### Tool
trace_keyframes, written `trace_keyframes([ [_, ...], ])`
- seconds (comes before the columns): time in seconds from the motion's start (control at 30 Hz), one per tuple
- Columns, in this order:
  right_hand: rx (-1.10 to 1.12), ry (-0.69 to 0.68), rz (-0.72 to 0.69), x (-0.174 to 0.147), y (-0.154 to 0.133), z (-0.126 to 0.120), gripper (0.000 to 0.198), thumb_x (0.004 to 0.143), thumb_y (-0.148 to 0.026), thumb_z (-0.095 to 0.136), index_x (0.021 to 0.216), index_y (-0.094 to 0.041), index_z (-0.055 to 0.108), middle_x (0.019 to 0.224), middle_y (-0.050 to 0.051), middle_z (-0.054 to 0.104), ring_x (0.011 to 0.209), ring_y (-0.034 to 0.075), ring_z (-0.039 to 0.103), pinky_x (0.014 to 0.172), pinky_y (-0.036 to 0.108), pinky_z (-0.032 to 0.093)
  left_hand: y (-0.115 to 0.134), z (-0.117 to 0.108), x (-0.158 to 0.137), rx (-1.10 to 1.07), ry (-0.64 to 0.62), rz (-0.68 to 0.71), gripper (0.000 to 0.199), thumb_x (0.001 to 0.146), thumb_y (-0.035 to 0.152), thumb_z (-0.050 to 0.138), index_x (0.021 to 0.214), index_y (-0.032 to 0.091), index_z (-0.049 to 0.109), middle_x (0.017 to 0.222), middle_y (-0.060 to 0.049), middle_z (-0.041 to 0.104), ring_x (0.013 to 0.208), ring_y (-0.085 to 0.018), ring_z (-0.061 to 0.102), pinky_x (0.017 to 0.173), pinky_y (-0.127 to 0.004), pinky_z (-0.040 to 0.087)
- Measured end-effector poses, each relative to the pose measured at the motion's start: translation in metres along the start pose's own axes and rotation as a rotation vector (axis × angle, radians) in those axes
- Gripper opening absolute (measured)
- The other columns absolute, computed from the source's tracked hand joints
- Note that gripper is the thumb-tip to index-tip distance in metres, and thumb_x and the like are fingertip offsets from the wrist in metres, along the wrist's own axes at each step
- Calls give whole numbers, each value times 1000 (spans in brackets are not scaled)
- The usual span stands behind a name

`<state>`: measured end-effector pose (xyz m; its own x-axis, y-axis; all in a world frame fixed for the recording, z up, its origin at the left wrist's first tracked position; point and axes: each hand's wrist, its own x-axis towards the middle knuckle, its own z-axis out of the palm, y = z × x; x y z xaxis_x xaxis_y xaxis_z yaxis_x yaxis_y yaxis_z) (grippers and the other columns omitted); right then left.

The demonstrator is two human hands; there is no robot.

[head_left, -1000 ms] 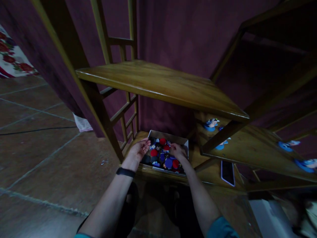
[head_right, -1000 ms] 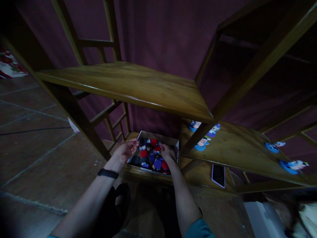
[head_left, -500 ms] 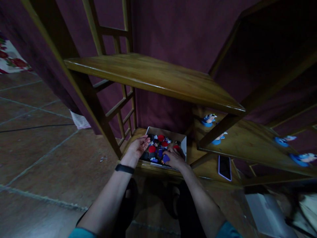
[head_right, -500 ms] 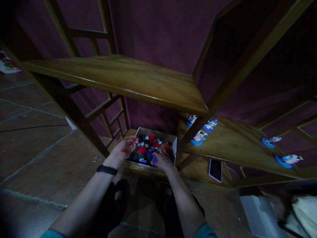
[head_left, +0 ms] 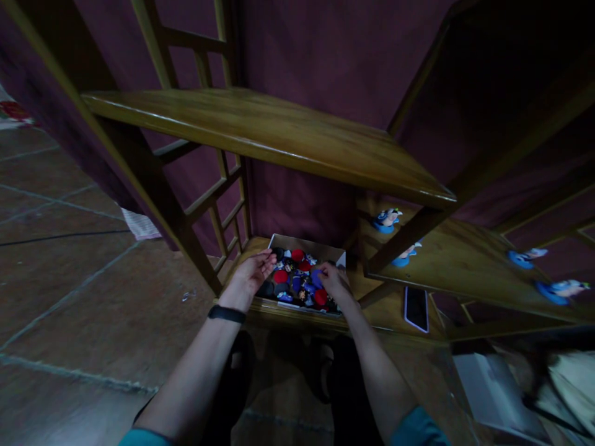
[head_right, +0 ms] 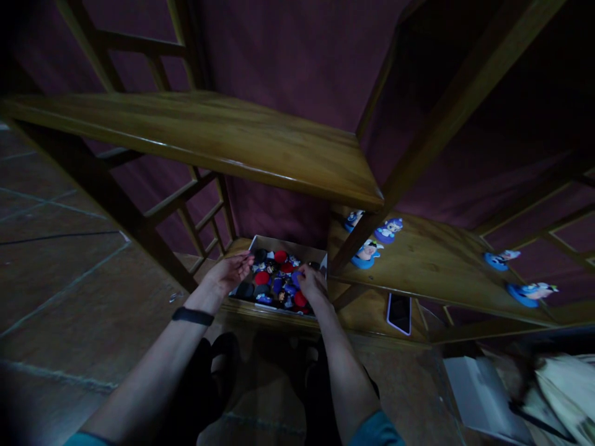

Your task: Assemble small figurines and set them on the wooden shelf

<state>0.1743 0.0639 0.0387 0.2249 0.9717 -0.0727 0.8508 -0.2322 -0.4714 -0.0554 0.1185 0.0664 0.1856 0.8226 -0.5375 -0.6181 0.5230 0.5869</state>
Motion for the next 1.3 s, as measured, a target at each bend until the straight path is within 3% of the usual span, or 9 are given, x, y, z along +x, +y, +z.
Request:
trace_keyframes([
  [0.2,38,22,6,2,-2,-3,18,82,-31,47,93,-30,61,93,-5,67,85,14,59,71,23,41,12,-4,0,-42,31,23,18,78,1,47,87,11,58,68,-7,63,53,-10,61,46,-16,48],
  [0.4,-166,39,35,-1,-4,-8,24,83,-22,43,93,-30,63,93,0,67,88,17,58,72,26,41,20,-9,-1,-70,66,16,20,77,-1,47,88,11,58,69,-6,63,53,-9,61,46,-15,48],
  [0.5,-152,34,-24,-2,-6,-8,24,82,-21,45,93,-29,64,95,0,67,88,16,58,73,25,41,21,-11,0,-63,54,25,20,77,-2,46,86,11,57,69,-6,64,54,-9,62,47,-15,48],
  [0.57,-64,-40,-92,-3,-7,-5,25,81,-20,45,93,-28,65,93,-2,67,85,14,59,73,24,42,20,-11,1,-69,43,28,20,77,-3,46,86,11,57,69,-6,64,55,-9,62,48,-16,49],
  [0.7,50,-408,-177,-10,-4,5,22,78,-20,49,87,-25,69,76,-3,69,73,13,62,66,22,43,20,-11,3,-67,31,35,19,76,-2,47,87,11,57,69,-7,64,55,-10,62,48,-16,49],
  [0.77,20,-498,-191,-14,-1,9,21,76,-20,52,85,-26,70,79,-2,70,76,14,63,66,22,44,21,-9,3,-65,32,36,19,76,-2,47,88,10,58,69,-7,64,55,-10,62,47,-16,49],
  [0.93,-17,-390,-171,-17,7,9,40,76,-10,45,103,-31,65,100,-1,68,94,17,61,80,26,44,23,-5,-1,-87,57,22,19,77,-1,47,86,11,58,68,-6,63,54,-10,62,47,-16,49],
  [1.1,-118,-166,-139,-13,8,-2,48,72,-6,46,115,-23,58,125,5,54,116,20,46,96,28,36,23,-6,0,-114,72,-1,20,77,-3,46,86,11,58,69,-7,63,54,-9,62,46,-15,49],
  [1.3,-65,-184,-77,-13,8,-8,36,76,-15,47,104,-30,64,104,-1,65,101,19,55,88,30,39,23,-5,1,-111,68,-10,22,77,-2,45,89,11,57,68,-5,63,55,-9,62,46,-15,49],
])
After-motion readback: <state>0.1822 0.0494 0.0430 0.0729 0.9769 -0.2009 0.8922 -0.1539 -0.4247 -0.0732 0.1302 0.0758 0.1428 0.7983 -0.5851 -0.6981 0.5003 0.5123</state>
